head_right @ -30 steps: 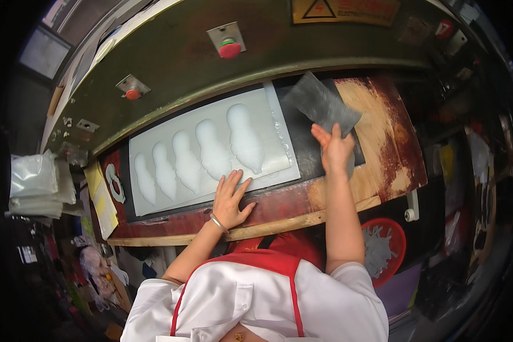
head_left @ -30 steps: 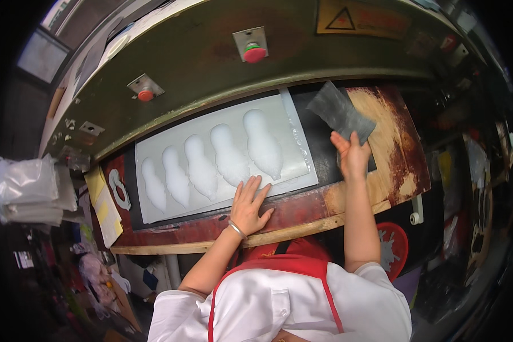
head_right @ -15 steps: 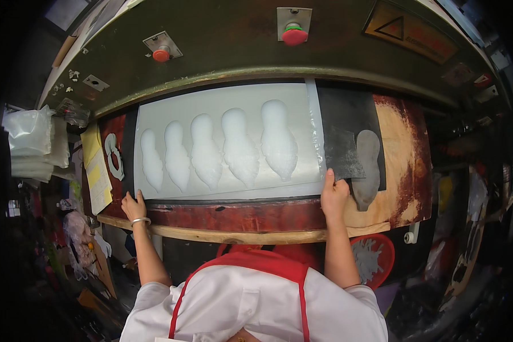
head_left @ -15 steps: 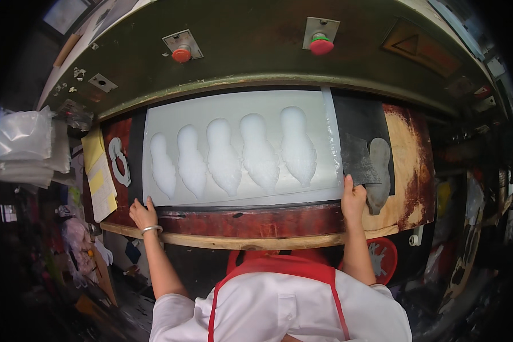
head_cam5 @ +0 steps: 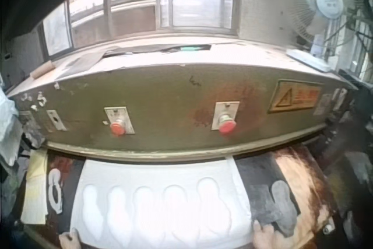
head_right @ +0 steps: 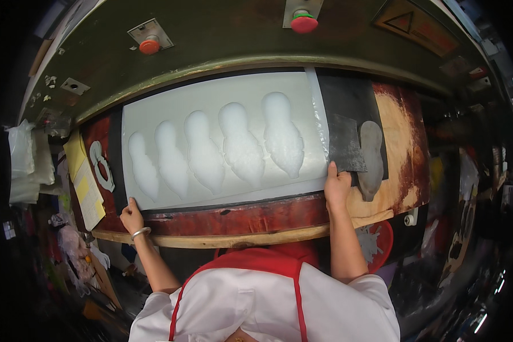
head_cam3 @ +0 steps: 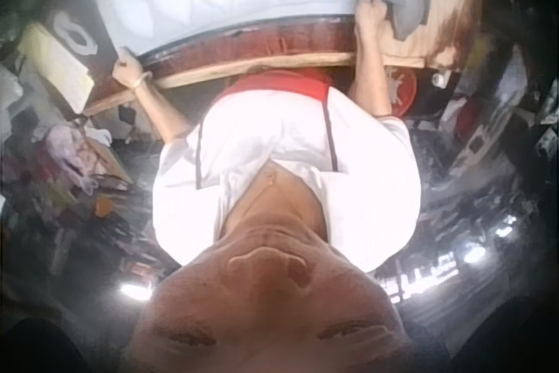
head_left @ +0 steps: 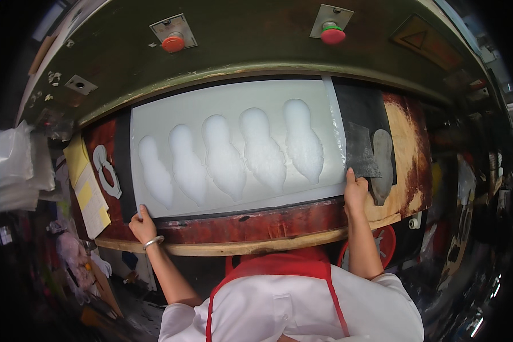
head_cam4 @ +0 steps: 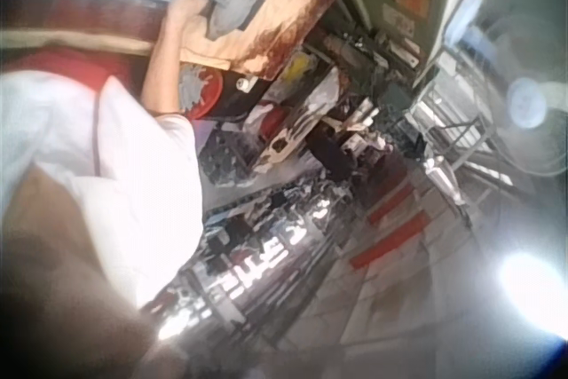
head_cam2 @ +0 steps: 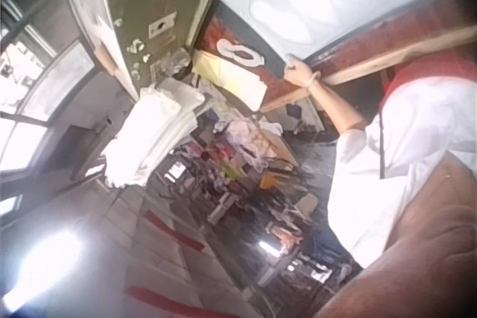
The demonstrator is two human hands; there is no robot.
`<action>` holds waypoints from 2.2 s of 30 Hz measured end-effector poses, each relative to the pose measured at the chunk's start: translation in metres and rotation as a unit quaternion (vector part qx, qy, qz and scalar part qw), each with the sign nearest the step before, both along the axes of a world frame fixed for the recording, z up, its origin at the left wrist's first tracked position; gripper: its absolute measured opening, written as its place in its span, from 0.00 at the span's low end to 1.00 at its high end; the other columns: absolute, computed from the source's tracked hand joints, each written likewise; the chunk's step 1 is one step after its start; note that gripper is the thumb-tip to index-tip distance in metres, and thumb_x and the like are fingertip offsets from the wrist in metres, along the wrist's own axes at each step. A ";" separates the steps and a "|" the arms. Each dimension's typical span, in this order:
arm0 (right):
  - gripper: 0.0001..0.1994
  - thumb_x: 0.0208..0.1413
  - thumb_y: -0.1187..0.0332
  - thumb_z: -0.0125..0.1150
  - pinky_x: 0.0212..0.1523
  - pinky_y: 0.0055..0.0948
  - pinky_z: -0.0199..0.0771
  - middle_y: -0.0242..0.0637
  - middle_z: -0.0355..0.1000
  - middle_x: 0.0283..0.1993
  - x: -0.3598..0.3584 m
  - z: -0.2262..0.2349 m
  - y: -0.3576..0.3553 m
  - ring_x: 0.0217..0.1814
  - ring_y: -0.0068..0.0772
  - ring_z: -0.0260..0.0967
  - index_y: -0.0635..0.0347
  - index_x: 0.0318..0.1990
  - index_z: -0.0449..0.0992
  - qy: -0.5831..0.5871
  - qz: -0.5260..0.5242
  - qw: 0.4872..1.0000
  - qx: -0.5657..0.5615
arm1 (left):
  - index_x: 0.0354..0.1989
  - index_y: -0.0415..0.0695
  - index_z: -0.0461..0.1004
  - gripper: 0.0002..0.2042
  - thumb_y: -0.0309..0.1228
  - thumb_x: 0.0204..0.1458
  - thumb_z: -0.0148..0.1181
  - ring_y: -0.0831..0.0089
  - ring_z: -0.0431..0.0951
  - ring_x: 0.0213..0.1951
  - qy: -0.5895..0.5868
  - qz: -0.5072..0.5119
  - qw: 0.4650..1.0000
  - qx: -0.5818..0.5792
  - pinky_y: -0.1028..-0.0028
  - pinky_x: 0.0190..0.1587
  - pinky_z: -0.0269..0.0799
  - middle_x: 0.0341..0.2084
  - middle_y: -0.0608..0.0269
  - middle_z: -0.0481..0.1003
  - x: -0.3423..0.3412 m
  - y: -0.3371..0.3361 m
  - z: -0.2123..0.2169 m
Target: The person places a gray shoe-shaped template on a sheet of foam, aligns it, and operates a hydraulic press to cut multiple shapes. They then remove the cut pieces from the sheet and stack them, repeating the process with another sheet.
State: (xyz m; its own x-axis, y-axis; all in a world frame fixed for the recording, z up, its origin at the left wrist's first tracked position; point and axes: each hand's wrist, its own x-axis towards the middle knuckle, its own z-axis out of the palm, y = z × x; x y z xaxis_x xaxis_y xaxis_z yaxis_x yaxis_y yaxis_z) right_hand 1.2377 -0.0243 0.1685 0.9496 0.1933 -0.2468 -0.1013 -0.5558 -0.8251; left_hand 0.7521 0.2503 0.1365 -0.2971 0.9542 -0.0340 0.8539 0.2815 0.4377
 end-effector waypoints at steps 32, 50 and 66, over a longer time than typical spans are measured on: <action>0.17 0.41 0.68 0.57 0.13 0.31 0.56 0.47 0.57 0.08 0.078 0.049 -0.056 0.11 0.19 0.56 0.71 0.10 0.64 0.027 0.039 0.894 0.445 | 0.55 0.29 0.59 0.29 0.37 0.53 0.61 0.53 0.71 0.51 -0.585 0.103 0.744 -0.304 0.59 0.53 0.73 0.50 0.43 0.68 0.195 -0.099 0.108; 0.14 0.51 0.74 0.59 0.17 0.37 0.61 0.44 0.61 0.18 0.031 -0.002 -0.017 0.17 0.45 0.61 0.68 0.16 0.65 -0.173 0.013 0.962 0.213 | 0.53 0.29 0.60 0.23 0.38 0.58 0.53 0.49 0.71 0.52 -0.616 0.095 0.726 -0.289 0.53 0.53 0.71 0.51 0.42 0.68 0.209 -0.118 0.110; 0.17 0.56 0.67 0.57 0.18 0.36 0.76 0.54 0.72 0.20 0.088 0.037 0.012 0.15 0.45 0.71 0.80 0.32 0.69 0.281 0.376 0.883 0.017 | 0.56 0.29 0.57 0.22 0.35 0.61 0.47 0.49 0.64 0.59 -0.662 0.166 0.673 -0.284 0.48 0.60 0.63 0.56 0.44 0.63 0.221 -0.124 0.115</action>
